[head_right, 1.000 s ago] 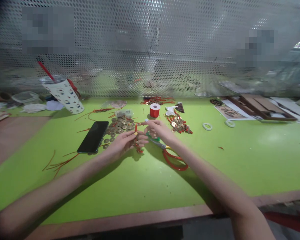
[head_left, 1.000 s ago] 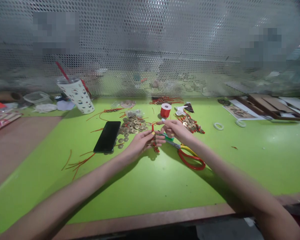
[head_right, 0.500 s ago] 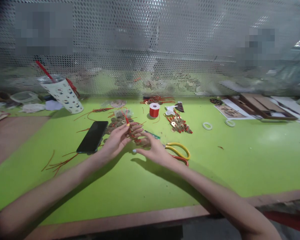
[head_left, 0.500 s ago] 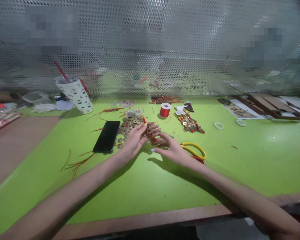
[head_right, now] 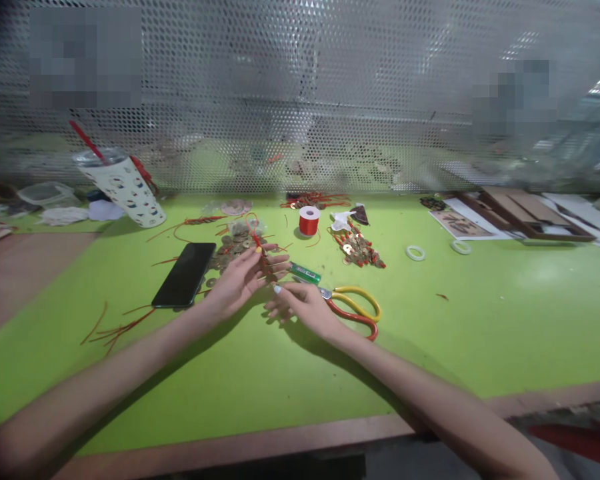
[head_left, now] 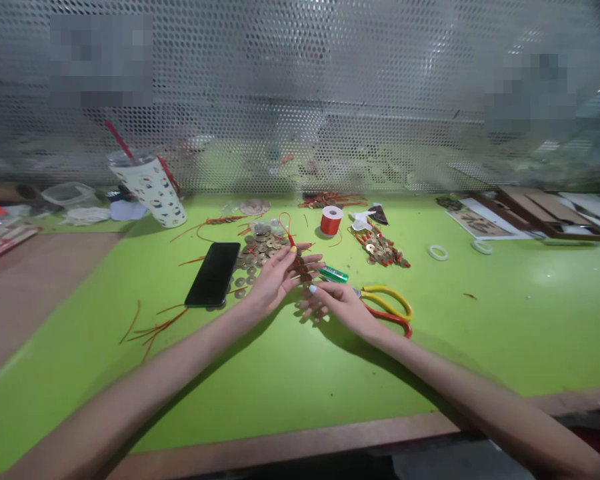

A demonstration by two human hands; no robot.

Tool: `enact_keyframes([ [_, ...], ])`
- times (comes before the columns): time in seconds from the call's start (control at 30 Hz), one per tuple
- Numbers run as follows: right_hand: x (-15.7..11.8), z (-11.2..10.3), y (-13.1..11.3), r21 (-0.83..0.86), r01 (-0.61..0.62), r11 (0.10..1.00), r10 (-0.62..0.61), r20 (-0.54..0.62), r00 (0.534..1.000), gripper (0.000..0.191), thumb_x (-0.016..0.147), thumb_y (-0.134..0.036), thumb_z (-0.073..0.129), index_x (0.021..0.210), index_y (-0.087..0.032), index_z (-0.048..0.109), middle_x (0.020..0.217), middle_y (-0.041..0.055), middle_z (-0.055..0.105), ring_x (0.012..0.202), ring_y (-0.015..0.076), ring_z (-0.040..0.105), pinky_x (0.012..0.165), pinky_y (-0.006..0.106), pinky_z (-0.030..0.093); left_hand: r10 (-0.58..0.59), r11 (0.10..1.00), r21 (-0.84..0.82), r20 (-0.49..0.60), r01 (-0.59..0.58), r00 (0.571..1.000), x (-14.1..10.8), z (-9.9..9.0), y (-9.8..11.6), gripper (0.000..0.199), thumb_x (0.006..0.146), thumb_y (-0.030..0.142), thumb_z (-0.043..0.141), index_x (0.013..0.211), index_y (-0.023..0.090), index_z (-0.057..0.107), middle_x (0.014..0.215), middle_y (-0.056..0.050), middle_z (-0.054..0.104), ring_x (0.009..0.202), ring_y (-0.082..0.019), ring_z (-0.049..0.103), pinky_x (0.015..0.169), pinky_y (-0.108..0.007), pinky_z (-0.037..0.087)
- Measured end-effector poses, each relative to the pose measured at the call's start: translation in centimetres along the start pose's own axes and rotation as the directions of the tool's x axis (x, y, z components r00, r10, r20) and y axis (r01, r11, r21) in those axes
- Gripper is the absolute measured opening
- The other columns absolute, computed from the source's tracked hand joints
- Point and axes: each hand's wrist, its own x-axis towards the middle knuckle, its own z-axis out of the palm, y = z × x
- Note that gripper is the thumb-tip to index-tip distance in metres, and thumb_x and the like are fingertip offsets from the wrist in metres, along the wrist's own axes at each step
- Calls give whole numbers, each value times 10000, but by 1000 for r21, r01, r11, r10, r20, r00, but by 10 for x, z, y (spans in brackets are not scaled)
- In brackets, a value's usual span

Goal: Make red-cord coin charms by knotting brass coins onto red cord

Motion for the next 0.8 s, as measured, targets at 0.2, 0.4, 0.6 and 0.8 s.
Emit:
enact_keyframes([
  [0.2, -4, -2, -3, 5, -18, 1000, 18, 59, 998, 494, 975, -539, 518, 866, -102, 723, 810, 136, 772, 635, 167, 718, 532, 247, 490, -31, 999, -26, -14, 30, 999, -2, 3, 1, 207, 999, 235, 509, 1139, 170, 646, 1081, -130, 764, 1021, -246, 734, 949, -437, 587],
  [0.4, -6, 2, 1, 27, -7, 1000, 6, 40, 999, 548, 966, -610, 485, 880, -117, 707, 858, 139, 775, 667, 180, 720, 572, 274, 516, -49, 997, -58, -41, 47, 998, -4, 6, 3, 209, 1015, 197, 466, 1133, 160, 633, 1002, -121, 773, 951, -225, 750, 887, -402, 613],
  [0.6, -6, 3, 6, 4, 54, 999, -53, -91, 994, 406, 919, -541, 606, 1082, -173, 662, 1025, 108, 736, 765, 197, 723, 555, 293, 581, -26, 998, -65, -22, 24, 999, 0, 0, -3, 205, 1003, 242, 510, 1152, 159, 624, 1046, -132, 757, 979, -242, 741, 912, -433, 597],
  [0.8, -5, 6, 6, -90, 86, 992, -102, -190, 977, 286, 861, -444, 705, 956, -175, 693, 778, 45, 705, 628, 172, 673, 499, 269, 539, -38, 998, -46, -55, 35, 998, -3, 1, -5, 229, 995, 221, 521, 1200, 155, 600, 1104, -145, 739, 1039, -239, 722, 934, -414, 579],
])
